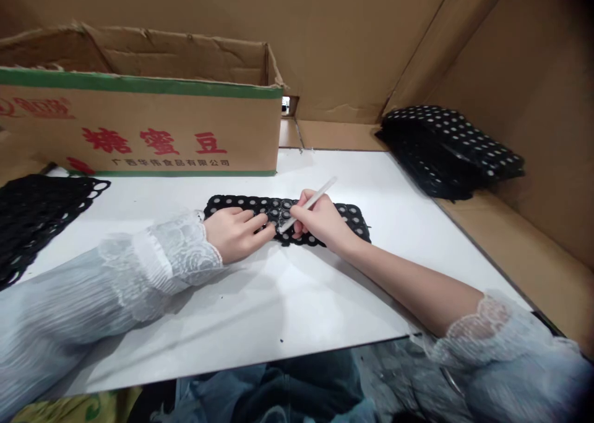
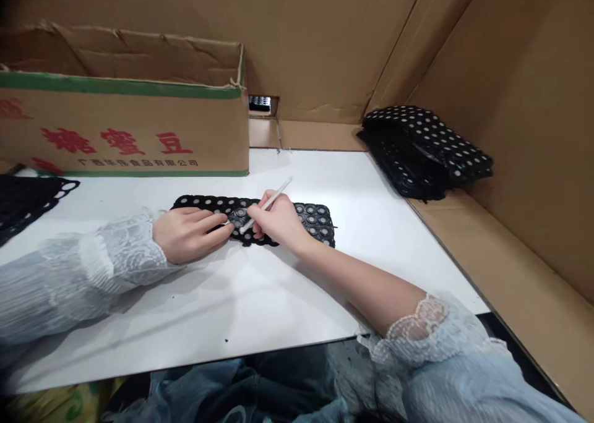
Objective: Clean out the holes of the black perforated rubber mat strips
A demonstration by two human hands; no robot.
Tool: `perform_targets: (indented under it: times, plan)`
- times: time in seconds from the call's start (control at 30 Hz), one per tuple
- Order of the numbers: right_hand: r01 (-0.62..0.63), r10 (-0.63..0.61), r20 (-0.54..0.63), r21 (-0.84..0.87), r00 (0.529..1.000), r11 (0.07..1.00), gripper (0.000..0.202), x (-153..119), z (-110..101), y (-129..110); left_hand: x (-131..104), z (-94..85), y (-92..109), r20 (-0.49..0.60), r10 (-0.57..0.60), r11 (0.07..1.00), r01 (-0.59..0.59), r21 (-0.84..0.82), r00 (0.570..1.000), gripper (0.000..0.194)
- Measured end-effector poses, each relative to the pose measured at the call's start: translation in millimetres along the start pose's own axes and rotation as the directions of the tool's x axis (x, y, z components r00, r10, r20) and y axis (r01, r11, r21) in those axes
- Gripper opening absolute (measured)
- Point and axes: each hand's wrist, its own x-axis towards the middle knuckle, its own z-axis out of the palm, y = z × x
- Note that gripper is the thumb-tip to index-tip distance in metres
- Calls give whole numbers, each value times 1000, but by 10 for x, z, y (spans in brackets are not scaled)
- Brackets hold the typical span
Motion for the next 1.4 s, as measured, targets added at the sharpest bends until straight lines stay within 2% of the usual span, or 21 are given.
perform_targets:
  times: [0.13,0.4,0.57,0.63,0.77,0.83,1.03,1.2,1.27,1.37,1.4]
  plan:
    - [6,-6,-3,-3,1000,1000,14,5,-1,-3,44,5,-9,21,44,999,-44,-12,999,14]
    - [-2,2,-15,30,1000,1000,15,25,-9,26,107,9,4,52,-74,986,80,-147,996,20]
    - [-31,32,-32,37,999,999,14,14,9,9,105,18,21,48,-112,980,119,-160,993,21]
    - [-18,18,-33,13,999,1000,15,7,23,1,123,6,18,39,-100,984,104,-144,994,21]
    - [0,0,-22,-16,1000,1000,13,4,47,13,171,-21,-2,34,11,996,-8,-89,999,20]
    - [11,-12,-16,-39,1000,999,12,6,47,26,177,-17,0,35,20,996,-17,-84,999,21]
    - [83,-87,-8,-223,996,971,10,-14,24,13,131,37,85,-11,-137,986,135,-101,991,25]
    - [119,-125,-5,-285,992,951,11,-53,31,12,141,64,96,-73,-270,960,263,-98,960,21]
    - [133,-135,10,-252,991,958,12,-51,26,25,123,62,56,-41,-212,970,205,-133,976,21]
    - [122,-115,57,-134,992,983,13,-3,-27,24,64,23,-24,12,-40,968,42,-247,999,23]
    - [122,-118,45,-99,992,988,13,21,-60,13,49,3,-51,32,-30,956,38,-292,999,25]
